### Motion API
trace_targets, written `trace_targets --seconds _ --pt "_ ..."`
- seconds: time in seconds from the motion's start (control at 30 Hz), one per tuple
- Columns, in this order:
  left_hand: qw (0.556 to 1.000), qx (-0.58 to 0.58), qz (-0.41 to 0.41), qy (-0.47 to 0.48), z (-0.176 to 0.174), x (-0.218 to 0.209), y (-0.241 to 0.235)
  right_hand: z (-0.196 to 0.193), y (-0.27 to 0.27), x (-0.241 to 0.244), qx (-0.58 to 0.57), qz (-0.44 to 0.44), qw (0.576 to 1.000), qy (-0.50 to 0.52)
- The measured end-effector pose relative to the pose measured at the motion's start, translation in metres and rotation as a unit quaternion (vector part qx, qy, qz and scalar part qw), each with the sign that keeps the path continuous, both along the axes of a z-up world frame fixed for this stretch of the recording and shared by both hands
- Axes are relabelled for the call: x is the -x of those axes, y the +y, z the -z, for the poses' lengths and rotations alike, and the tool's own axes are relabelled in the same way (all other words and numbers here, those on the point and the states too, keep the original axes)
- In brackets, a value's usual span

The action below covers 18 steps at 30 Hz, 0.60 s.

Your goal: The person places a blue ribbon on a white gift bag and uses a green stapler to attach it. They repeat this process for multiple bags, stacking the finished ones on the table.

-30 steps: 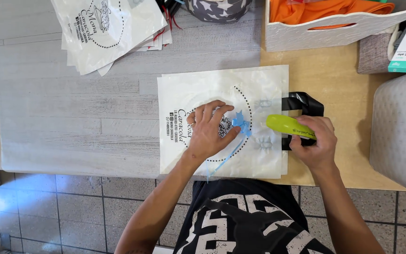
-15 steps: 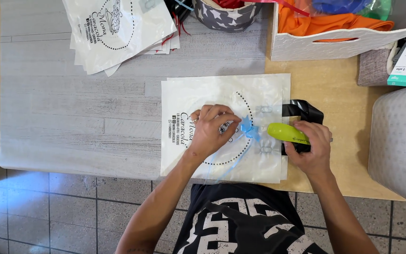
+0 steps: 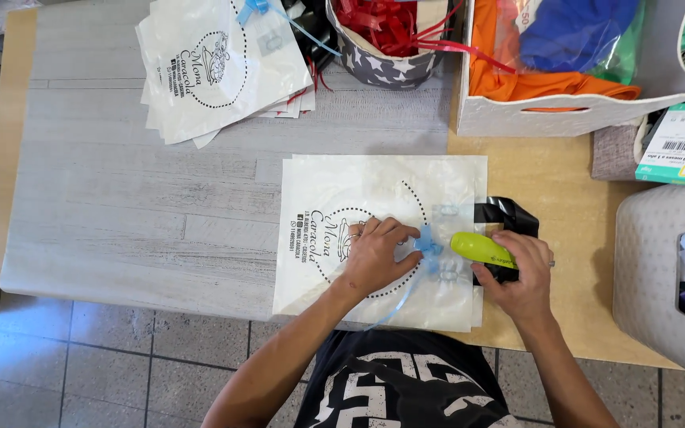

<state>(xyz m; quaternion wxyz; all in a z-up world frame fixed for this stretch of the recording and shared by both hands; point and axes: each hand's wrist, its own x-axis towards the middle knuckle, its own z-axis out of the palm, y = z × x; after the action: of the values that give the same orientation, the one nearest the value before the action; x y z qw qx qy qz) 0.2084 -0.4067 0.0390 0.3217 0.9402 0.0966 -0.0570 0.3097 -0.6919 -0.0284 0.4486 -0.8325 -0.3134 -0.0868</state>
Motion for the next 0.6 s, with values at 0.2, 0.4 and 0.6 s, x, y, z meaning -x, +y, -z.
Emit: trace_targets --seconds 0.2,0.4,0.6 --pt "0.996 -0.019 -0.034 -0.083 0.013 -0.010 0.012 0.001 0.000 0.001 0.008 0.002 1.000 0.014" --pt "0.962 -0.079 -0.065 -0.253 -0.013 -0.023 0.022 -0.006 0.002 0.001 -0.003 -0.009 1.000 0.018" --pt "0.980 -0.099 0.052 -0.165 0.006 -0.013 0.021 -0.002 0.000 -0.001 -0.007 -0.015 1.000 0.021"
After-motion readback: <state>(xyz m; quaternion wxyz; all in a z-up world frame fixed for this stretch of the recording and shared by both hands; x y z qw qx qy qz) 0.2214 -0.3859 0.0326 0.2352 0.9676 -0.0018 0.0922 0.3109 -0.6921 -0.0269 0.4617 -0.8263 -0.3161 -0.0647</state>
